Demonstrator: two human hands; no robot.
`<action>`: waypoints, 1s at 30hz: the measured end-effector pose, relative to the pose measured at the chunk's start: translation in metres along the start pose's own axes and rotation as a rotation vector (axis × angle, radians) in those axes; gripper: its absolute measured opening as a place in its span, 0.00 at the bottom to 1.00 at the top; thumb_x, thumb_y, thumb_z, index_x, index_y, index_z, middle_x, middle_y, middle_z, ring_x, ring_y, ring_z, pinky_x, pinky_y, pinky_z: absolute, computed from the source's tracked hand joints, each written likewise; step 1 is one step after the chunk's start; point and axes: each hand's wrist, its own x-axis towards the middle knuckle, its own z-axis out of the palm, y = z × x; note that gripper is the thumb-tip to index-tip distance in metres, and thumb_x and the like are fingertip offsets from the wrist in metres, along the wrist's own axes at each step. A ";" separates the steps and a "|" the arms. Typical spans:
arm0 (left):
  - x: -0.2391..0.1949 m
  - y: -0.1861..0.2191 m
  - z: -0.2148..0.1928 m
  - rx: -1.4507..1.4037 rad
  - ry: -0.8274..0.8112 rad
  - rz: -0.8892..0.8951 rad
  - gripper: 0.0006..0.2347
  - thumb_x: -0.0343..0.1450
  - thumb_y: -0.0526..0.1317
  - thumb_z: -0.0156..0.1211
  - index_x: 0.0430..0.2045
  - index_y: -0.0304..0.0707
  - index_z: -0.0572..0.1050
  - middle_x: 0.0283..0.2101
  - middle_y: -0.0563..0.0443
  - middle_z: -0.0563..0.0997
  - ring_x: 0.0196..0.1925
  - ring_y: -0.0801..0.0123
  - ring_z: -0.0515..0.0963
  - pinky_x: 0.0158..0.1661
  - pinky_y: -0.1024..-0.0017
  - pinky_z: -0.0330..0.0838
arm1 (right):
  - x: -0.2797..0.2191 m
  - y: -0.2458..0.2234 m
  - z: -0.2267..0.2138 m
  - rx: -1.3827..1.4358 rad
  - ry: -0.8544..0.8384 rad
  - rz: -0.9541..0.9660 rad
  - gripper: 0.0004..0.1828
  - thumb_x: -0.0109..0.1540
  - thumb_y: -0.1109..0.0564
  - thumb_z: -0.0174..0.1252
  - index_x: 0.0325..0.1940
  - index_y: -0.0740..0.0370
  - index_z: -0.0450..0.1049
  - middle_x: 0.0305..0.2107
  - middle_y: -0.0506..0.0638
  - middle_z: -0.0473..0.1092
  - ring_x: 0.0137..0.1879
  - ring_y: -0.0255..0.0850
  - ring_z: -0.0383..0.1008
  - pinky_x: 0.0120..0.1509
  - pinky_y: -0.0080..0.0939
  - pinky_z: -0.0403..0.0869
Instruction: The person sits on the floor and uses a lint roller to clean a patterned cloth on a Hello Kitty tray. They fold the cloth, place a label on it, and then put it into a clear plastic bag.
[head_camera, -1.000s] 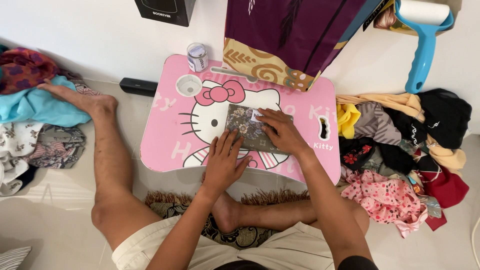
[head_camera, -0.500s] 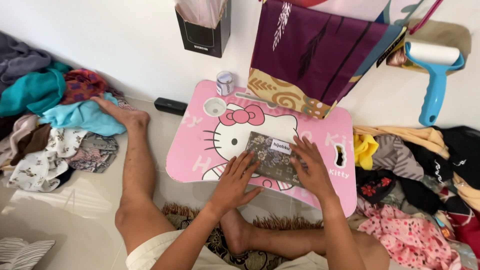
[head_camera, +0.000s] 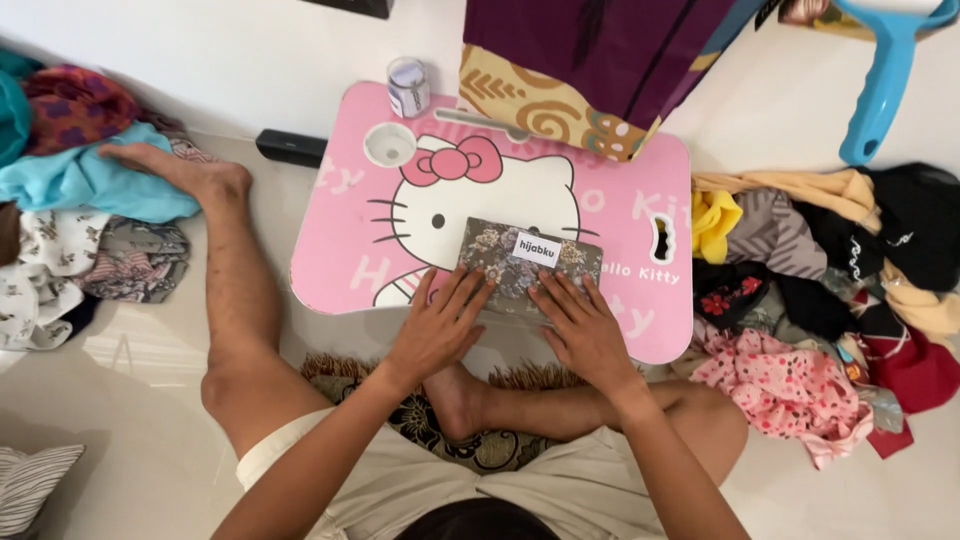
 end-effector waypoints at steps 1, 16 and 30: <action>0.001 -0.001 0.001 0.015 0.119 0.030 0.29 0.67 0.46 0.64 0.64 0.43 0.67 0.65 0.44 0.71 0.69 0.52 0.69 0.67 0.43 0.58 | -0.002 -0.001 0.003 -0.032 0.047 -0.026 0.36 0.62 0.54 0.61 0.76 0.47 0.62 0.72 0.49 0.60 0.76 0.46 0.58 0.83 0.55 0.48; 0.023 -0.029 -0.010 -0.166 0.381 0.341 0.10 0.79 0.32 0.48 0.49 0.33 0.78 0.53 0.40 0.81 0.55 0.54 0.81 0.67 0.55 0.65 | 0.003 -0.001 -0.011 -0.200 0.120 -0.156 0.22 0.66 0.57 0.56 0.65 0.53 0.70 0.64 0.57 0.67 0.63 0.49 0.73 0.73 0.59 0.66; 0.041 -0.035 -0.014 -0.137 0.405 0.462 0.11 0.80 0.33 0.46 0.48 0.35 0.78 0.47 0.40 0.81 0.50 0.55 0.82 0.66 0.54 0.68 | 0.032 0.000 -0.032 -0.126 -0.165 -0.181 0.16 0.63 0.57 0.51 0.52 0.66 0.70 0.63 0.67 0.66 0.71 0.59 0.65 0.75 0.62 0.63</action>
